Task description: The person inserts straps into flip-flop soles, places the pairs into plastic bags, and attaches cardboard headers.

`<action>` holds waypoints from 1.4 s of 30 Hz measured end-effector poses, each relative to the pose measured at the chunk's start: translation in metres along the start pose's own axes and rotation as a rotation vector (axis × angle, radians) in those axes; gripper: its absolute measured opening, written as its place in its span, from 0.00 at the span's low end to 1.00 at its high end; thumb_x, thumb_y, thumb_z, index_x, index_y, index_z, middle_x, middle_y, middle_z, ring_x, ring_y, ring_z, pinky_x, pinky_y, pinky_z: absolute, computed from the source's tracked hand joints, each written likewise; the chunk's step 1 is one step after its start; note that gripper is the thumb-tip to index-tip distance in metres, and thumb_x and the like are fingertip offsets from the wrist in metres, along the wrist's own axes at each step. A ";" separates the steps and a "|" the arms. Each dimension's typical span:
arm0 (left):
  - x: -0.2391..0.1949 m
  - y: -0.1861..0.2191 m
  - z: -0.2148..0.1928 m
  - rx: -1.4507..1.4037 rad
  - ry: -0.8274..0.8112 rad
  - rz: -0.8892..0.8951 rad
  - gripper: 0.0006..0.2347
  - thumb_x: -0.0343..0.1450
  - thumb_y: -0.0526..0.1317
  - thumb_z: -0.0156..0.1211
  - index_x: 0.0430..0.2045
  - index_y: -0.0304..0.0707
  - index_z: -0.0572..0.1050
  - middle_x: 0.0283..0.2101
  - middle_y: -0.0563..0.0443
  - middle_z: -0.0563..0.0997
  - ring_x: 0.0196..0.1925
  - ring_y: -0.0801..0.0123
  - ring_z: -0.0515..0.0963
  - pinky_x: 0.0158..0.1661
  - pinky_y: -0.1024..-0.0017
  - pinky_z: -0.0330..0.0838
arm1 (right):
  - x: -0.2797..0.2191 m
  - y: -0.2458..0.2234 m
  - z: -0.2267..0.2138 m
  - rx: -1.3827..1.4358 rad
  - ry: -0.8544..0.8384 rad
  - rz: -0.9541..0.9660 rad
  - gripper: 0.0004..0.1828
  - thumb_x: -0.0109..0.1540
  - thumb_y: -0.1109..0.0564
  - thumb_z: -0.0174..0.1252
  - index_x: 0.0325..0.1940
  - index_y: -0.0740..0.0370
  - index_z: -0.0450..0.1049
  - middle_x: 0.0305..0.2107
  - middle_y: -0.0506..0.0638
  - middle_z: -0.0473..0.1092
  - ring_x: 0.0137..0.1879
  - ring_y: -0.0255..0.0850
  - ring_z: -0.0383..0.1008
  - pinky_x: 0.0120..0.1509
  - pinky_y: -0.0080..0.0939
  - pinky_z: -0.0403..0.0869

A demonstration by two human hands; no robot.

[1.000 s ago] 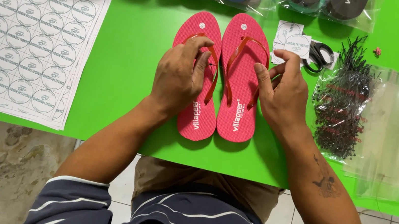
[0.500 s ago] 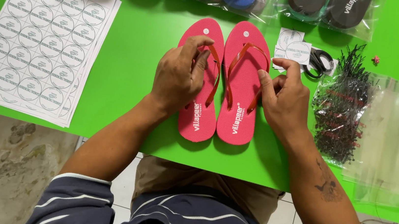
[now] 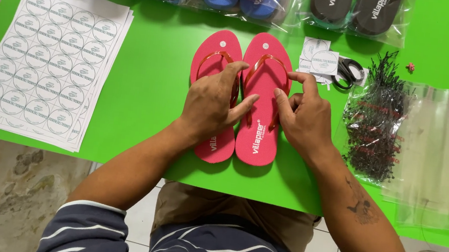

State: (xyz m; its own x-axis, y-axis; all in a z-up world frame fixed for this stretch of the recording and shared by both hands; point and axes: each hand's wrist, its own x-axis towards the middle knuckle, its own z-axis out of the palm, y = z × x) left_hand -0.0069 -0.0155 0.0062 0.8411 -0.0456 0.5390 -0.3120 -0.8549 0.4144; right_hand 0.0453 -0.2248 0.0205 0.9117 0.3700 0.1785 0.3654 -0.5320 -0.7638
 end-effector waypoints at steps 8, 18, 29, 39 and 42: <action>-0.001 -0.001 0.002 -0.011 -0.009 -0.057 0.20 0.71 0.47 0.63 0.55 0.42 0.68 0.17 0.51 0.76 0.22 0.54 0.81 0.31 0.60 0.75 | -0.001 -0.001 0.002 0.015 0.014 0.005 0.17 0.69 0.52 0.59 0.60 0.56 0.67 0.09 0.47 0.68 0.17 0.46 0.70 0.31 0.42 0.69; -0.001 -0.004 0.006 -0.002 -0.061 -0.084 0.18 0.69 0.40 0.61 0.54 0.46 0.69 0.16 0.51 0.76 0.22 0.54 0.82 0.32 0.58 0.75 | -0.001 -0.001 0.002 0.054 0.010 -0.047 0.18 0.69 0.51 0.59 0.60 0.57 0.67 0.08 0.48 0.67 0.16 0.45 0.69 0.28 0.41 0.68; -0.002 -0.003 0.000 -0.093 0.020 -0.026 0.20 0.67 0.35 0.61 0.55 0.49 0.71 0.19 0.56 0.74 0.22 0.60 0.79 0.31 0.64 0.75 | 0.000 0.007 -0.006 0.115 0.006 -0.019 0.23 0.71 0.38 0.53 0.59 0.56 0.68 0.09 0.47 0.66 0.17 0.43 0.67 0.32 0.41 0.69; 0.002 -0.006 -0.003 -0.124 0.153 0.057 0.18 0.70 0.31 0.61 0.55 0.41 0.74 0.19 0.56 0.72 0.20 0.62 0.76 0.29 0.67 0.74 | -0.001 0.011 -0.012 0.156 0.092 -0.069 0.26 0.73 0.36 0.47 0.62 0.58 0.67 0.10 0.47 0.66 0.19 0.44 0.68 0.35 0.42 0.71; 0.002 -0.009 -0.001 -0.113 0.168 0.075 0.18 0.69 0.30 0.62 0.55 0.40 0.75 0.20 0.56 0.73 0.20 0.62 0.76 0.29 0.68 0.74 | -0.001 0.013 -0.010 0.153 0.087 -0.076 0.25 0.73 0.37 0.47 0.62 0.58 0.67 0.10 0.47 0.65 0.19 0.44 0.68 0.36 0.42 0.71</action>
State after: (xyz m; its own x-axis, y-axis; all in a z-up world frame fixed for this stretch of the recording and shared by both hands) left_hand -0.0029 -0.0075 0.0044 0.7311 -0.0125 0.6821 -0.4269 -0.7883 0.4431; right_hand 0.0511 -0.2394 0.0168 0.8978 0.3341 0.2868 0.4069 -0.3808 -0.8303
